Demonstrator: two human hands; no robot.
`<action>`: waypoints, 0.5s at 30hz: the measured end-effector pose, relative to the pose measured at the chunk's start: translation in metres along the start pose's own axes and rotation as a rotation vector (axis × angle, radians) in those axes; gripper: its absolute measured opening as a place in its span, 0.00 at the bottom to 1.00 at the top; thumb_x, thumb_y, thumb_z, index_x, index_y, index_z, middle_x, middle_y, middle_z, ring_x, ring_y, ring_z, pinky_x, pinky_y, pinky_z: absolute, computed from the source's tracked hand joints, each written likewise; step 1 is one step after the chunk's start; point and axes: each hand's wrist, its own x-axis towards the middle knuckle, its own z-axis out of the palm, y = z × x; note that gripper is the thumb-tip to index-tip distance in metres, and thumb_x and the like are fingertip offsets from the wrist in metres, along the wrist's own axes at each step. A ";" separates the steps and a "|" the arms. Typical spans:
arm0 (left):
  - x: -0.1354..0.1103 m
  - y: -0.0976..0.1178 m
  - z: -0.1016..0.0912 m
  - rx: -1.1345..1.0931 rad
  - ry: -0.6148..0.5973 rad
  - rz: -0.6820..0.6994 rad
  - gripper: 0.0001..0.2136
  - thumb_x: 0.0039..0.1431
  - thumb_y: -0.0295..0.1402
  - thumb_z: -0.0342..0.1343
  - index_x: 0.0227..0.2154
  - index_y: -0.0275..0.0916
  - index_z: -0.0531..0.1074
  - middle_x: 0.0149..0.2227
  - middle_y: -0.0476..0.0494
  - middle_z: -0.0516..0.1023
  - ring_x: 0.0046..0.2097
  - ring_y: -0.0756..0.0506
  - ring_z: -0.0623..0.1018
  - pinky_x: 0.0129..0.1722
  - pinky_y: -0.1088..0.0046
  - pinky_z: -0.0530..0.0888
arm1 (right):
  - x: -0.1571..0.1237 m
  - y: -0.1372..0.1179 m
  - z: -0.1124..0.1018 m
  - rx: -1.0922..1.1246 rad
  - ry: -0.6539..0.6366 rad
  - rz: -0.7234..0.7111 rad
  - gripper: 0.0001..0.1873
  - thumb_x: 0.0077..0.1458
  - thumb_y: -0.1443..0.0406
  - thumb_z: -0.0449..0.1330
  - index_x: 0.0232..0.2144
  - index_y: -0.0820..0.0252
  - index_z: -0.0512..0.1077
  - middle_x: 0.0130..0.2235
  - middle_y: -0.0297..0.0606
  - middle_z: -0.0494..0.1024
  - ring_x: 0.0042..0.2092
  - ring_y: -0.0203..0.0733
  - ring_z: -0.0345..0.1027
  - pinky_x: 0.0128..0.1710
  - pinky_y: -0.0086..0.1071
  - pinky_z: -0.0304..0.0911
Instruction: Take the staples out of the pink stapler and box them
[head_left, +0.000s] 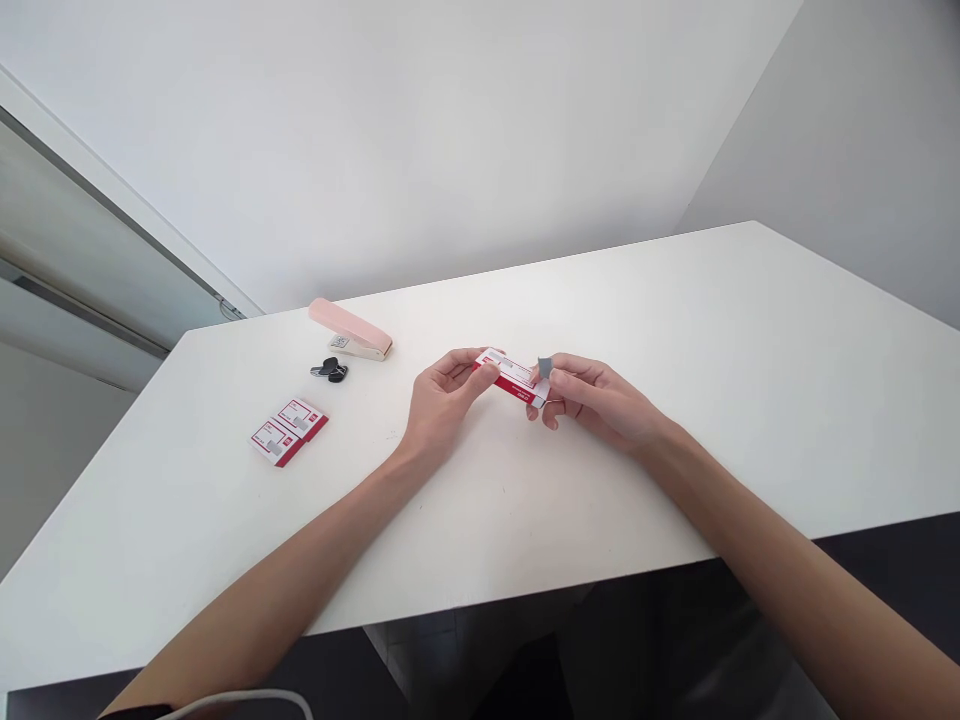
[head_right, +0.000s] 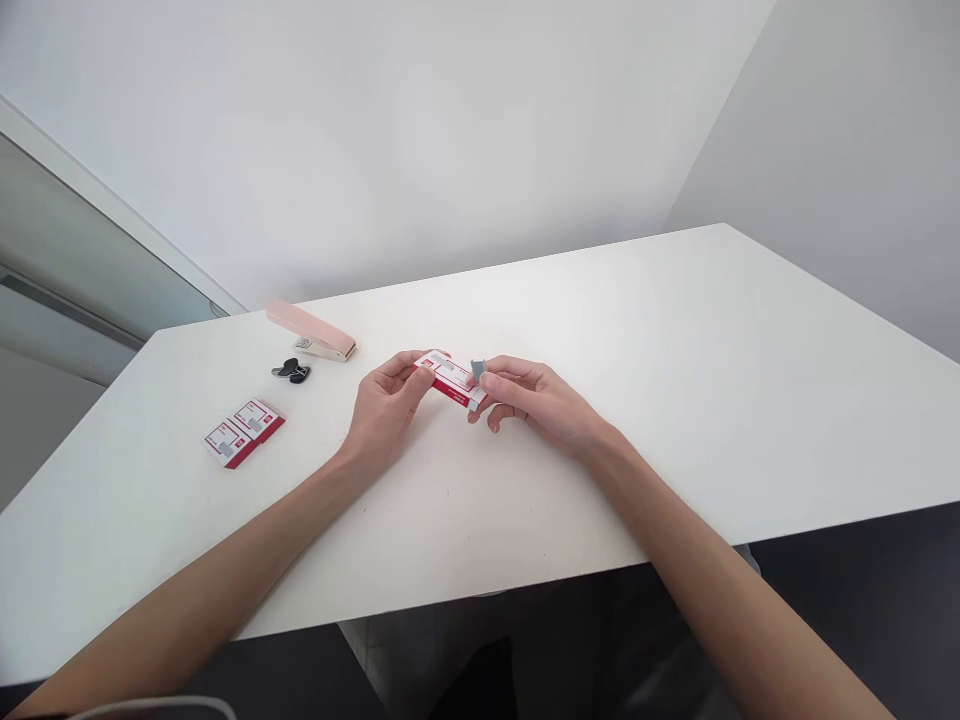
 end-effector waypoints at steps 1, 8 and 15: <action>0.000 0.000 0.000 0.011 0.019 0.004 0.18 0.55 0.47 0.73 0.40 0.40 0.81 0.52 0.38 0.84 0.55 0.38 0.81 0.61 0.55 0.74 | 0.000 0.000 0.000 -0.002 0.010 0.002 0.21 0.58 0.44 0.68 0.39 0.52 0.81 0.42 0.41 0.81 0.42 0.47 0.77 0.36 0.38 0.71; -0.004 0.004 0.002 0.134 0.062 0.085 0.17 0.61 0.50 0.67 0.40 0.41 0.82 0.49 0.42 0.84 0.52 0.41 0.81 0.58 0.59 0.75 | 0.000 0.000 0.000 -0.059 0.086 -0.007 0.21 0.60 0.43 0.67 0.42 0.50 0.82 0.49 0.42 0.80 0.42 0.47 0.77 0.34 0.38 0.71; -0.004 0.007 0.003 0.131 0.075 0.150 0.17 0.59 0.48 0.69 0.33 0.41 0.74 0.55 0.40 0.80 0.53 0.40 0.81 0.56 0.58 0.76 | 0.000 -0.001 0.000 -0.173 0.189 -0.019 0.21 0.59 0.43 0.67 0.41 0.49 0.81 0.47 0.40 0.82 0.42 0.47 0.73 0.36 0.40 0.70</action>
